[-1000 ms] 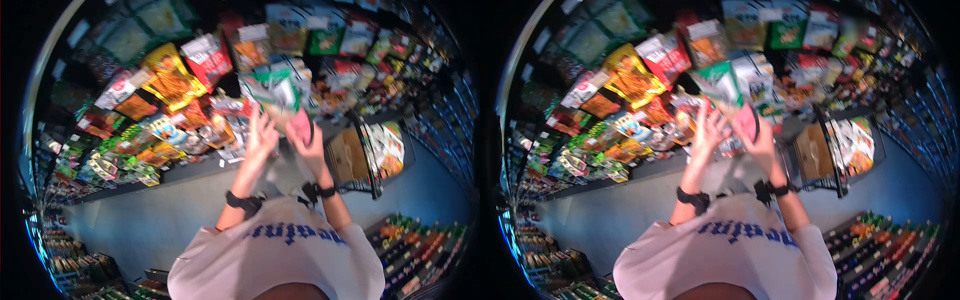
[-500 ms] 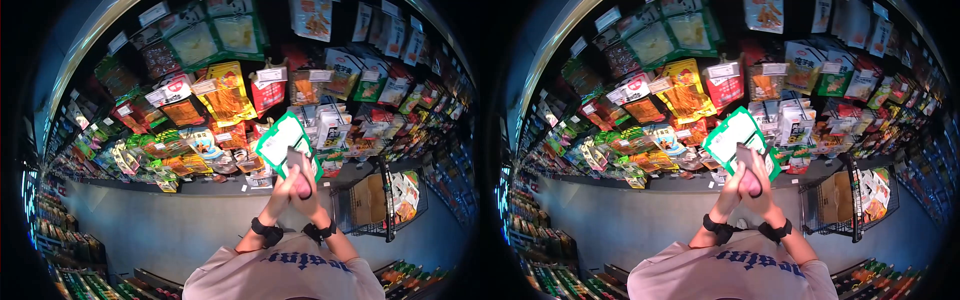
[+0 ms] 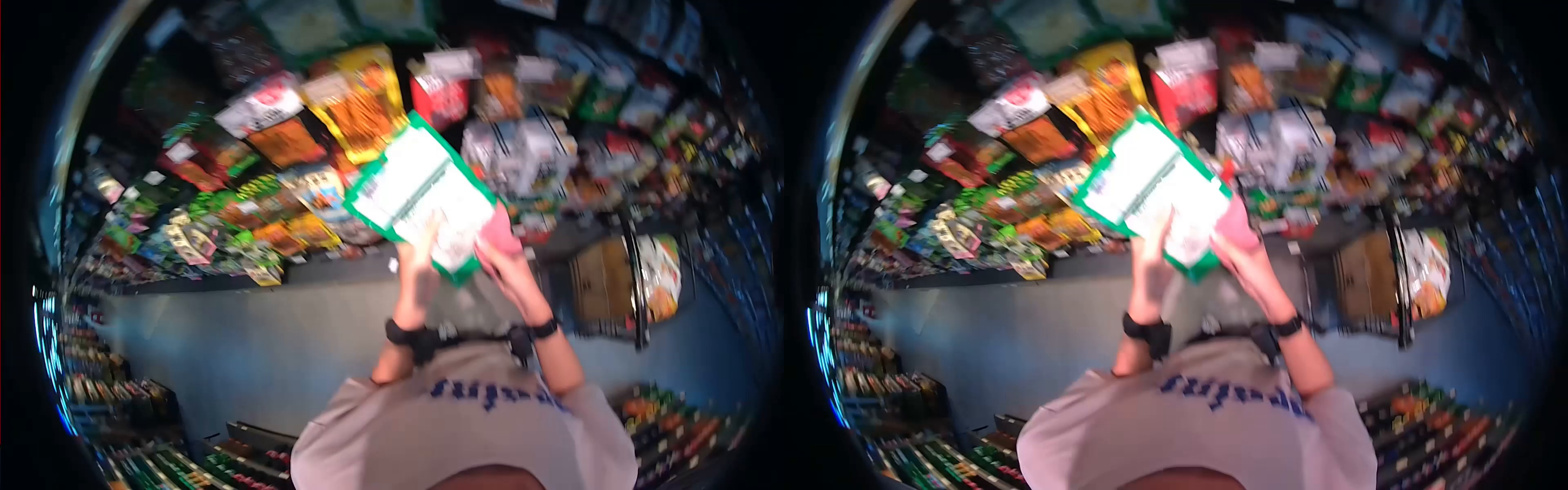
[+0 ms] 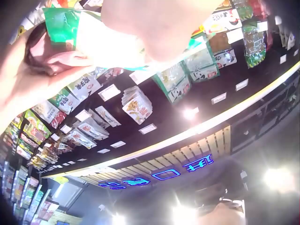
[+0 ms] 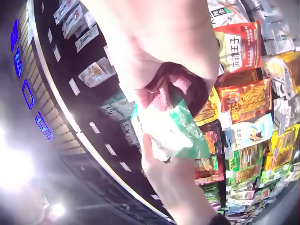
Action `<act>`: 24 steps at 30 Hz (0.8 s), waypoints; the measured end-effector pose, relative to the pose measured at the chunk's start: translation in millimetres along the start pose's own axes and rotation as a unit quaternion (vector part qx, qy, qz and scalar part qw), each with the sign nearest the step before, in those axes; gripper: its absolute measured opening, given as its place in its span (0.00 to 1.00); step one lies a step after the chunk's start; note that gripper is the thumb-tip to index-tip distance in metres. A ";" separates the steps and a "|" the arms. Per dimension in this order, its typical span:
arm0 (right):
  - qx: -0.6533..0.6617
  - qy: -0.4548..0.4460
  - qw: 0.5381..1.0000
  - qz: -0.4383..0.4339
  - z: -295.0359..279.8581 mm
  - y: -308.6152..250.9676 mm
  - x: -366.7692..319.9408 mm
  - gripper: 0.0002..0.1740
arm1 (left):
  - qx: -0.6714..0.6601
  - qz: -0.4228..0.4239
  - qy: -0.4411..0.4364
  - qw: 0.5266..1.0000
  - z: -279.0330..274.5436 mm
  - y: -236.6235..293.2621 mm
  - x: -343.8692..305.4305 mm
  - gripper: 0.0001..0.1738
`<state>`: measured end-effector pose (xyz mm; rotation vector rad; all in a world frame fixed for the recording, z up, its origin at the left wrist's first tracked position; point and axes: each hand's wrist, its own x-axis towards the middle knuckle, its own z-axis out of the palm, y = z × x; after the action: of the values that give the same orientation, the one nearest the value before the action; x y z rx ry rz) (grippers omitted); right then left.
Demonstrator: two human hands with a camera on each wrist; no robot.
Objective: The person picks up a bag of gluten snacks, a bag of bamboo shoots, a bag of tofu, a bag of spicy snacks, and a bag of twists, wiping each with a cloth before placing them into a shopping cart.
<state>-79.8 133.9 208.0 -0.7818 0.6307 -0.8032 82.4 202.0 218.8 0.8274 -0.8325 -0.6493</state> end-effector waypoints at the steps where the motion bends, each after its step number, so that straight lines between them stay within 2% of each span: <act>1: -0.014 0.039 0.998 -0.051 9.9 -5.5 1.0 0.18 | -0.112 -0.155 0.095 0.977 7.6 7.0 6.4 0.22; 2: -0.097 0.085 0.991 -0.042 -1.4 -10.3 3.5 0.25 | -0.077 -0.186 0.079 0.976 16.5 15.5 18.1 0.26; 3: -0.160 0.133 0.964 -0.164 -3.5 -10.7 6.5 0.23 | -0.044 -0.158 0.038 0.986 5.7 -5.9 20.9 0.34; 4: -0.262 0.145 0.922 -0.245 -1.4 -24.8 0.6 0.21 | -0.063 -0.186 0.041 0.980 12.2 -4.2 17.8 0.37; 5: -0.313 0.130 0.896 -0.286 -12.4 -27.8 0.8 0.19 | -0.079 -0.212 0.047 0.973 20.9 2.3 12.6 0.40; 7: -0.486 0.108 0.817 -0.290 -37.8 -25.7 -9.4 0.22 | -0.188 -0.217 -0.012 0.958 37.5 12.3 7.6 0.43; 8: -0.386 0.049 0.883 -0.262 -30.5 -25.6 -16.8 0.23 | -0.234 -0.229 -0.017 0.945 42.4 8.8 6.6 0.44; 9: -0.277 -0.015 0.933 -0.230 -17.7 -29.9 -22.0 0.24 | -0.341 -0.222 -0.042 0.913 45.6 4.3 6.8 0.37; 10: -0.459 -0.129 0.762 -0.439 -11.9 -46.9 -20.2 0.27 | -0.314 -0.239 -0.013 0.919 50.0 4.5 7.6 0.34; 11: -0.496 -0.123 0.768 -0.385 0.6 -49.9 -31.5 0.33 | -0.285 -0.255 0.016 0.924 59.5 12.2 11.9 0.32; 13: -0.513 -0.146 0.768 -0.355 -17.7 -43.5 -29.7 0.41 | -0.267 -0.253 0.024 0.930 71.6 3.1 14.9 0.29; 14: -0.514 -0.139 0.768 -0.356 -23.7 -44.9 -29.8 0.41 | -0.237 -0.253 0.026 0.938 80.4 -1.5 14.5 0.28; 15: -0.476 -0.073 0.784 -0.392 -28.7 -47.2 -29.2 0.43 | -0.207 -0.253 0.025 0.945 93.4 -5.9 13.3 0.27; 16: -0.436 -0.005 0.793 -0.426 -36.1 -51.5 -30.7 0.45 | -0.265 -0.261 0.033 0.927 110.3 -9.2 7.8 0.25; 17: -0.503 0.042 0.770 -0.391 -43.5 -68.0 -32.4 0.47 | -0.251 -0.259 0.031 0.932 133.4 -6.7 4.8 0.25; 19: -0.460 0.140 0.777 -0.406 -82.8 -65.2 -26.5 0.42 | -0.253 -0.288 0.025 0.923 150.3 -24.9 -2.0 0.26; 20: -0.288 0.089 0.912 -0.280 -91.2 -79.6 -29.4 0.38 | -0.232 -0.281 0.025 0.931 159.8 -29.1 -2.7 0.28; 21: -0.092 0.037 0.984 -0.148 -101.4 -99.8 -34.9 0.34 | -0.218 -0.306 0.041 0.926 175.0 -29.9 -3.5 0.28; 22: -0.026 0.021 0.994 -0.105 -110.0 -114.1 -46.4 0.26 | -0.199 -0.307 0.039 0.930 186.5 -35.6 -0.8 0.29; 23: -0.001 0.016 0.988 -0.151 -119.6 -120.1 -53.4 0.23 | -0.215 -0.317 0.029 0.923 200.7 -37.6 -1.3 0.28; 24: 0.000 -0.030 0.999 -0.041 -146.7 -119.7 -60.1 0.21 | -0.169 -0.327 0.018 0.930 216.0 -42.1 -2.1 0.30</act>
<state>-267.8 75.2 233.7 -0.8334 0.5483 -0.8523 -106.4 101.9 271.1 0.7915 -0.3744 -1.3219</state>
